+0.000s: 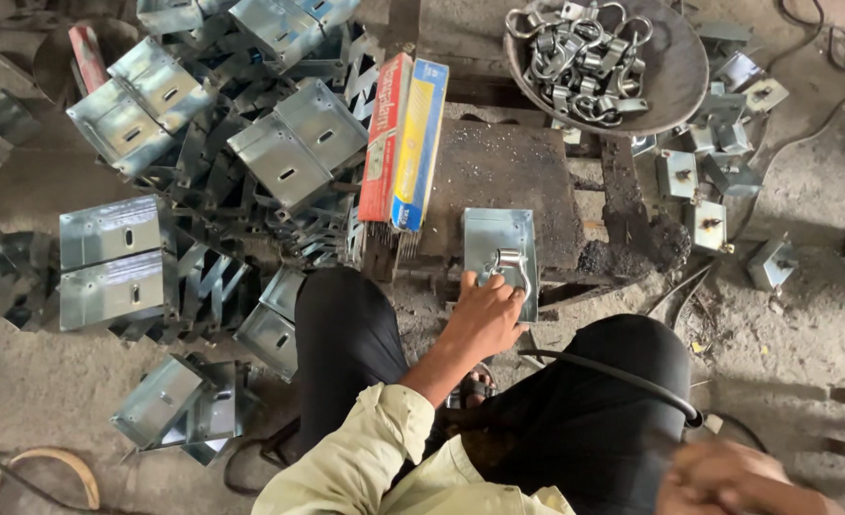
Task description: The person assembles and welds metal junction boxes on a fabrication floor. They place a circular ring into a metal housing, use a hammer to secure components, and then weld the pieces together with an arc welder, repeating this process for multiple units.
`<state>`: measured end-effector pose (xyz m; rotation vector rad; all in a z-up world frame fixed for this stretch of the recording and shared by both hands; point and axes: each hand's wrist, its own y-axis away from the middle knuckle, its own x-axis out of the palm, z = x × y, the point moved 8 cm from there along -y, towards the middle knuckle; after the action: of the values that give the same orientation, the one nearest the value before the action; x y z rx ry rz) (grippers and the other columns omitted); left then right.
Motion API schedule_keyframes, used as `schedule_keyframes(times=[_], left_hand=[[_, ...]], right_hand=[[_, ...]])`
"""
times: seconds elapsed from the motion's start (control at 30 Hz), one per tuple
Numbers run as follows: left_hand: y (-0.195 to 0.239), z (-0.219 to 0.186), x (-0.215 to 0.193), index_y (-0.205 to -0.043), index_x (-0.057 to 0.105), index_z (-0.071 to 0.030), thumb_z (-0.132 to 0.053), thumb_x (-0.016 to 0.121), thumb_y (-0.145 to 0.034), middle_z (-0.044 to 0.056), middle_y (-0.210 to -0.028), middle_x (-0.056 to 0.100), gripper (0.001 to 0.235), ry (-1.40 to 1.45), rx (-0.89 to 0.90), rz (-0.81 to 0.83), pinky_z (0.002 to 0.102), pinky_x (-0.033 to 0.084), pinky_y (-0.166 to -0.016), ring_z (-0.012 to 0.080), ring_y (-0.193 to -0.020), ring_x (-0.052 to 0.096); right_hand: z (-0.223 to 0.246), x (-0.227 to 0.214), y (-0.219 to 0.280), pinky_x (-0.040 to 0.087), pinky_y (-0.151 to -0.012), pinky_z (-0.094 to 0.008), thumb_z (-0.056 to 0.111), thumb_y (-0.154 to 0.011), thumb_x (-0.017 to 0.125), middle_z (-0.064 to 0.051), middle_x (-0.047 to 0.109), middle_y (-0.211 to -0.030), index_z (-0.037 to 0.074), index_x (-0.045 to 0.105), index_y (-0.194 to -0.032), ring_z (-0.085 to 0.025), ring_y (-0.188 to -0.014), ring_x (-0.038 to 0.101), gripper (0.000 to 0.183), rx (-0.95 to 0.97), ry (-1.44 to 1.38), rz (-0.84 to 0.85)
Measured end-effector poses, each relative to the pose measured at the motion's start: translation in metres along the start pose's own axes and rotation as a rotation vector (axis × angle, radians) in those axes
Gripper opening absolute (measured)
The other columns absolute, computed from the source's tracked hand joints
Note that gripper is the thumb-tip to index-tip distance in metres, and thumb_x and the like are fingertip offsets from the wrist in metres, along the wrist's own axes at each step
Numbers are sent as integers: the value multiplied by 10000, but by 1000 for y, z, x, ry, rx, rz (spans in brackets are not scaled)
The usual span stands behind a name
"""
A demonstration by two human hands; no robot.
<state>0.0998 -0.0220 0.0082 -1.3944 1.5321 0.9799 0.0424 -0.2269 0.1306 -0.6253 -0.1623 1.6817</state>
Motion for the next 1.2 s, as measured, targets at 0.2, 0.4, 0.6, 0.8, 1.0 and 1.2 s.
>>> schedule_keyframes(times=[0.2, 0.4, 0.6, 0.8, 1.0, 1.2], left_hand=[[3, -2, -4, -1264, 671, -42, -471, 688, -918, 64, -1029, 696, 551, -42, 37, -78, 530, 342, -965, 198, -1063, 554], [-4, 0, -5, -1299, 639, -20, -507, 685, -895, 83, -1028, 679, 634, -4, 15, -33, 524, 332, -934, 220, -1043, 547], [5, 0, 2, -1298, 666, -29, -452, 693, -939, 61, -1029, 693, 556, 55, 15, -69, 528, 333, -995, 205, -1071, 561], [4, 2, 1, -1316, 644, -15, -447, 672, -929, 81, -1060, 688, 581, 25, 29, -103, 543, 330, -1011, 213, -1089, 568], [-9, 11, -5, -1368, 578, 1, -555, 627, -943, 137, -1125, 669, 702, -10, 12, 9, 580, 301, -1019, 258, -1134, 553], [4, 6, -7, -1336, 620, -11, -519, 626, -953, 98, -1161, 700, 637, -5, 9, -23, 547, 318, -1066, 248, -1205, 578]], right_hand=[[-54, 35, -17, 483, -469, -358, 215, -940, 677, -85, 596, -651, 54, 598, -1272, -195, -483, 564, 377, 103, 704, 213], [-37, 43, -22, 440, -364, -322, 164, -1008, 646, -98, 627, -585, 116, 582, -1454, -157, -427, 569, 453, 479, 289, 293], [-8, 17, -11, 423, -389, -313, 184, -978, 666, -89, 602, -570, 107, 569, -1461, -158, -431, 532, 499, 167, 178, 80], [-55, 59, -31, 406, -414, -304, 205, -947, 686, -79, 576, -554, 97, 557, -1469, -158, -435, 494, 548, 102, 490, 405], [-42, 41, -36, 378, -447, -321, 172, -945, 707, -129, 494, -560, 71, 572, -1482, -143, -492, 413, 563, 321, 479, 339], [-4, 28, -28, 487, -522, -277, 132, -1012, 600, -126, 645, -761, -42, 476, -1491, -84, -612, 592, 524, 2, 301, 79]])
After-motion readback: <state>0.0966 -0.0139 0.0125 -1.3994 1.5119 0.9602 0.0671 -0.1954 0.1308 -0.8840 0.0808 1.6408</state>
